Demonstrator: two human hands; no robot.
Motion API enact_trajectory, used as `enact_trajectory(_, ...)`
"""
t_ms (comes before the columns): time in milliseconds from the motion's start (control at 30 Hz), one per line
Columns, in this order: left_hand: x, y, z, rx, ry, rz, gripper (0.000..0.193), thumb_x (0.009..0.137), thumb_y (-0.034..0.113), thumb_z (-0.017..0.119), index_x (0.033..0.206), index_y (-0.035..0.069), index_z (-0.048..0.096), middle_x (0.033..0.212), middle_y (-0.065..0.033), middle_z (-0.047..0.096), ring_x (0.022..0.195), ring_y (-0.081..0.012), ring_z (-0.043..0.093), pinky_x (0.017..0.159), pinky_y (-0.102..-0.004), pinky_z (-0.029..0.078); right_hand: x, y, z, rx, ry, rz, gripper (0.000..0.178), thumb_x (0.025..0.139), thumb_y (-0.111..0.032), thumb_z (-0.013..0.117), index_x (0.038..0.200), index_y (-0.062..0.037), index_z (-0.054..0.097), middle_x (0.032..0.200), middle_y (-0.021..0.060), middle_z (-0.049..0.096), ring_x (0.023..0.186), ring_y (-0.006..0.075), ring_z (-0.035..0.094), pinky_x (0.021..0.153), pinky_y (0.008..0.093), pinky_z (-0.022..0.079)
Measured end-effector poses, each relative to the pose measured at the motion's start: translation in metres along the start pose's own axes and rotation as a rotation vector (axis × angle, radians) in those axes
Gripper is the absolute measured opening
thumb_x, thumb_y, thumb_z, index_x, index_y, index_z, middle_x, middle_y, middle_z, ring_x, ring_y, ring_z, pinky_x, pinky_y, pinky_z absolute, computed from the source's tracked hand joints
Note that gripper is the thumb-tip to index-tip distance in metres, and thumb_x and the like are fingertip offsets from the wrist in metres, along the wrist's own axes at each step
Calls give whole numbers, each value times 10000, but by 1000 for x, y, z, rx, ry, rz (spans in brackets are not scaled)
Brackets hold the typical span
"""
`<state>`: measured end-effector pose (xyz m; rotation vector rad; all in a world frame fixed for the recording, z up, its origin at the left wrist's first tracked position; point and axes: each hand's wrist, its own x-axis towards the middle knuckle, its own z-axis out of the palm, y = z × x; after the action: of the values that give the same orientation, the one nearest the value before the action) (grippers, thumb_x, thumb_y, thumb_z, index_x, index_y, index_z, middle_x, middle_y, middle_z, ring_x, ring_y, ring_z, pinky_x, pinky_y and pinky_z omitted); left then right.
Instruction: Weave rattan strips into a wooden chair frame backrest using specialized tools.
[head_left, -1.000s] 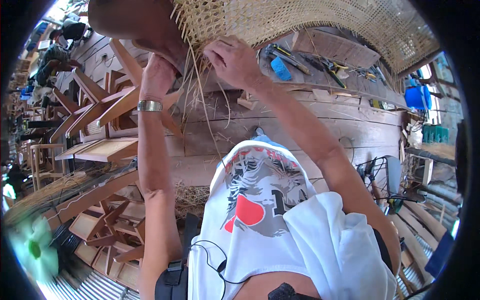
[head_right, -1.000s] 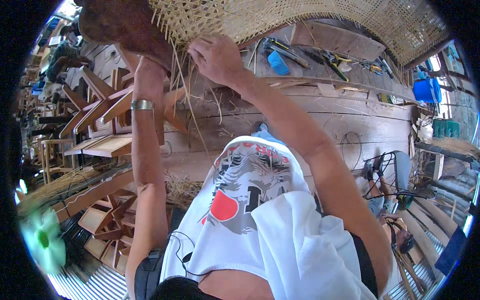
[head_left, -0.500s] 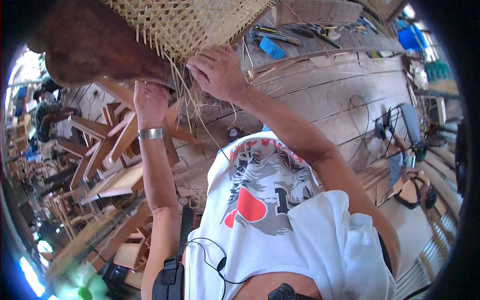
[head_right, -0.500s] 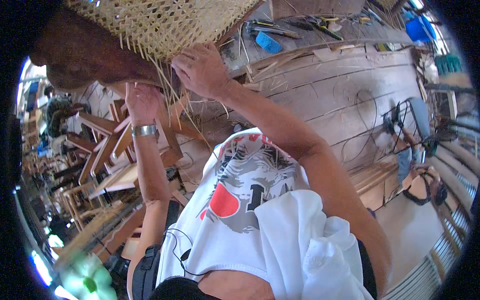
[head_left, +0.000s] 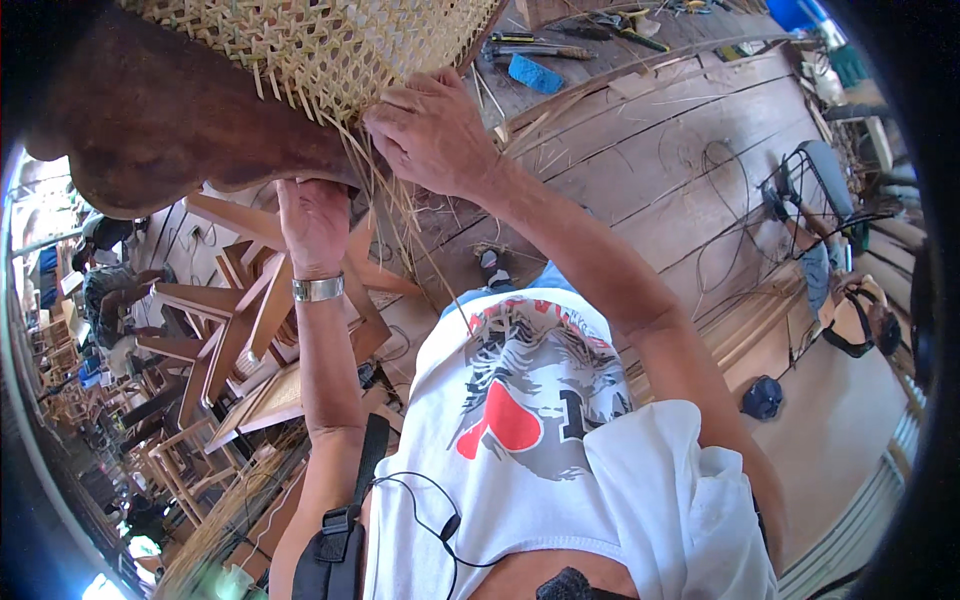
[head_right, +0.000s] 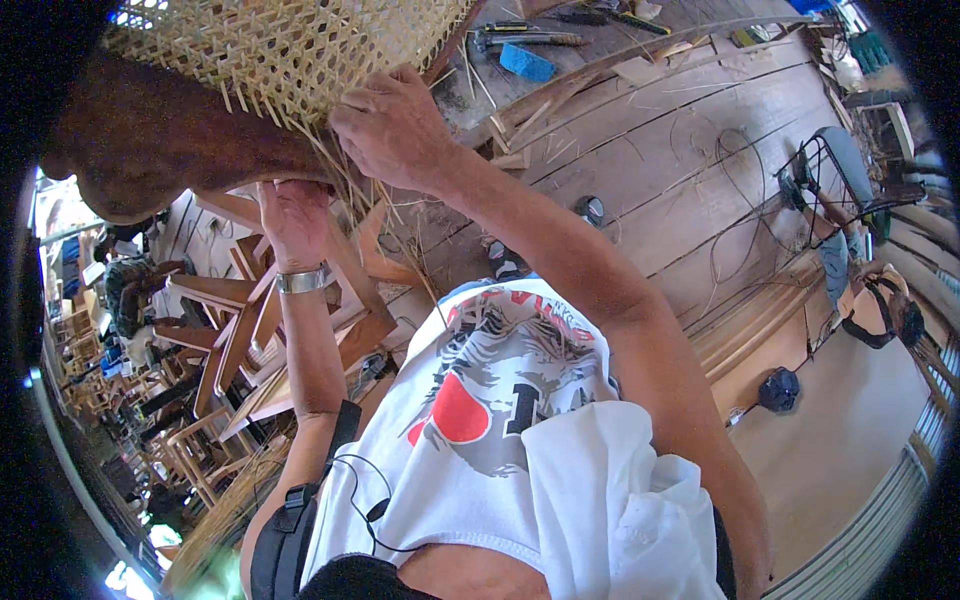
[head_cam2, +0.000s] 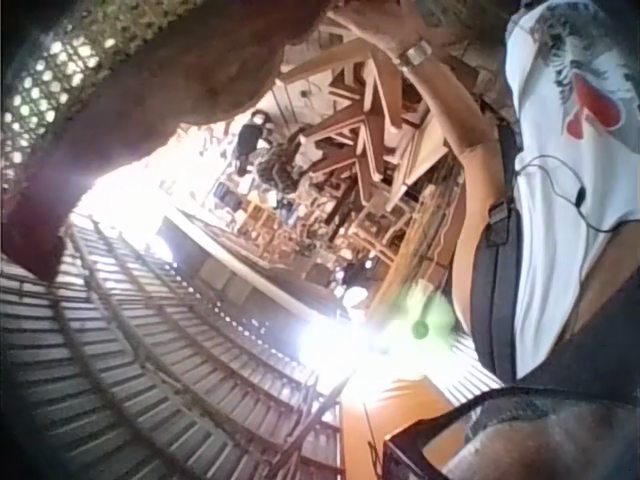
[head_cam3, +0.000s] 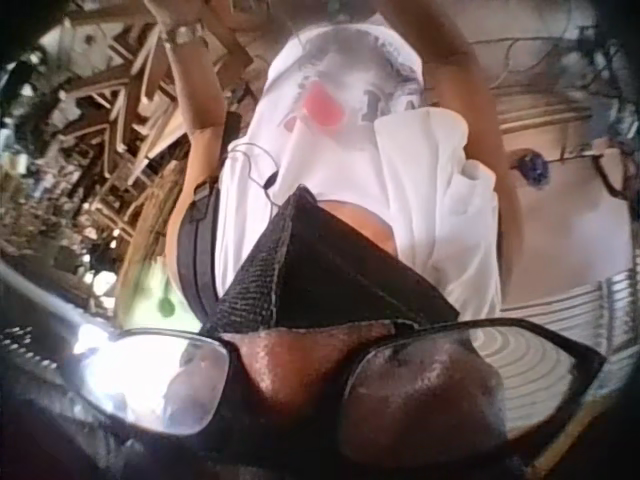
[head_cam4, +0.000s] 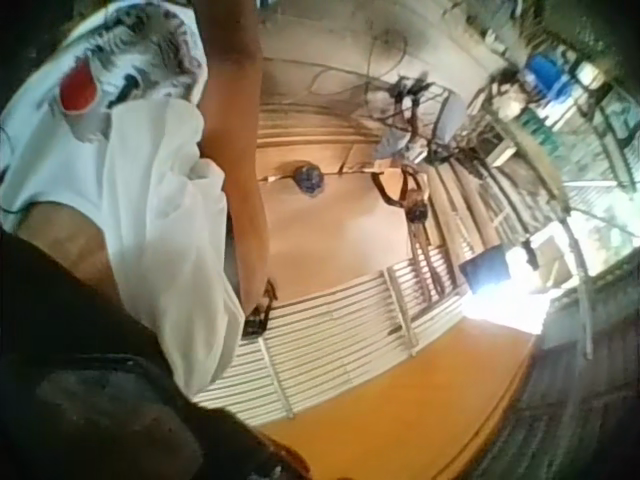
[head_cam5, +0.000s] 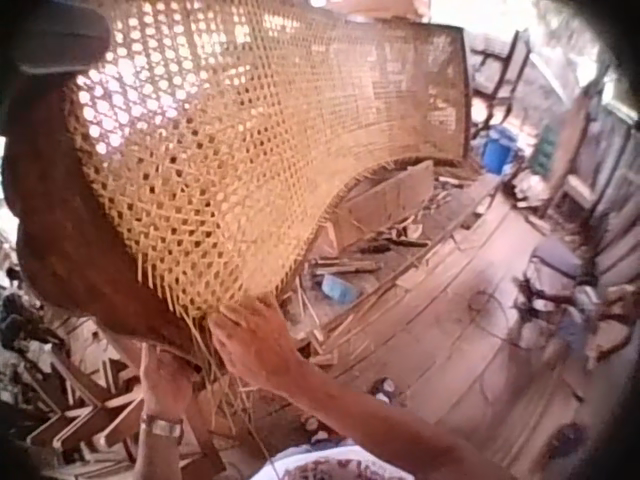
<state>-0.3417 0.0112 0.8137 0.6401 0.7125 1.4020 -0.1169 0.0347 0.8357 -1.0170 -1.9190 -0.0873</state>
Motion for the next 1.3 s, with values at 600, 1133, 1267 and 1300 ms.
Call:
enact_trajectory(600, 24, 4, -40, -70, -10, -136, 444, 1083, 349, 546, 1436, 80, 544, 1442, -72, 609, 1357, -258, 547, 1179, -468, 418, 21, -13, -3, -84, -129, -9, 129, 801, -204, 729, 826, -113, 640, 817, 39, 672, 855, 249, 662, 801, 443, 440)
enact_trajectory(1133, 31, 7, -50, 99, -126, -175, 398, 1057, 243, 599, 1393, 34, 555, 1348, -102, 642, 1232, -239, 622, 1066, -397, 518, 8, -5, -3, -34, -32, -59, 120, 804, -183, 731, 853, -139, 632, 861, 22, 641, 865, 248, 641, 796, 436, 453)
enact_trajectory(1267, 50, 2, -64, 352, -119, -245, 417, 1003, 183, 685, 1378, 41, 570, 1313, -77, 663, 1179, -208, 646, 1030, -380, 534, 3, -8, 1, 3, -58, 41, 141, 820, -185, 738, 908, -136, 638, 876, 23, 653, 892, 238, 633, 811, 439, 462)
enact_trajectory(1300, 56, -1, -63, 346, -142, -250, 438, 992, 196, 706, 1381, 49, 569, 1315, -68, 663, 1180, -205, 645, 1031, -380, 532, 2, -8, 1, 10, -68, 66, 146, 825, -184, 739, 919, -135, 639, 883, 22, 659, 900, 234, 630, 816, 438, 464)
